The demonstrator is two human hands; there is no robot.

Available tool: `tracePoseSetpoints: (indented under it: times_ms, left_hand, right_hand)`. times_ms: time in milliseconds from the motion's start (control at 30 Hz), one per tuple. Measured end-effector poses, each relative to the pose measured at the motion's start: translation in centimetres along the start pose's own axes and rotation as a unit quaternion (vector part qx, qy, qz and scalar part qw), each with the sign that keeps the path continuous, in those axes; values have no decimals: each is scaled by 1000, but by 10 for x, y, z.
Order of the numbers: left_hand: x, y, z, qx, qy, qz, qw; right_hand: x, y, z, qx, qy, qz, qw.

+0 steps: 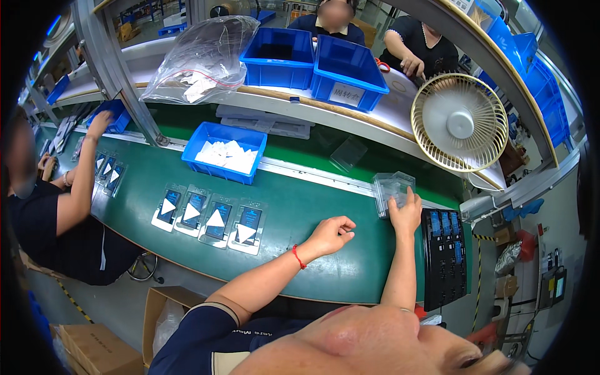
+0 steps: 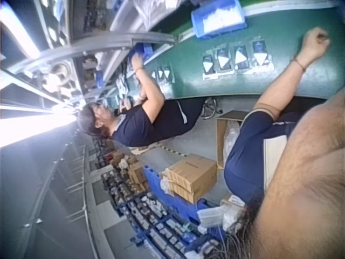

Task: The person assembles small electronic components into clear plastic packaging at a factory workstation. They place blue rectangular modules and white triangular inserts into the plastic trays, then close the lids. The person repeats this process for multiple units, organizing the finished packages on the table.

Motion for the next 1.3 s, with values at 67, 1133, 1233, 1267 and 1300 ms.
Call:
tracePoseSetpoints:
  times_ms: [67,1133,1233,1267,1300]
  left_hand:
    - [-4,0,0,12,14,1,1000]
    - [-10,-3,0,15,78,8,997]
    - [-10,-3,0,16,77,9,997]
    - [-10,-3,0,17,77,9,997]
    - [-11,-3,0,17,78,10,997]
  right_hand:
    - [-1,0,1,5,3,-1,1000]
    - [9,-5,-1,-4,-10,-12,1000]
    - [10,-5,-1,-4,-9,-14,1000]
    - [11,-5,-1,-6,-10,-14,1000]
    - [11,-6,-2,-8,-11,-13,1000]
Point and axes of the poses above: each hand's wrist, its own y-axis towards the middle knuckle, its own z-axis out of the palm, x = y × z, the point moved 8 cm from there along y, towards the middle knuckle, and after that the axes turned 9 degrees about x, right-handed, at the moved point
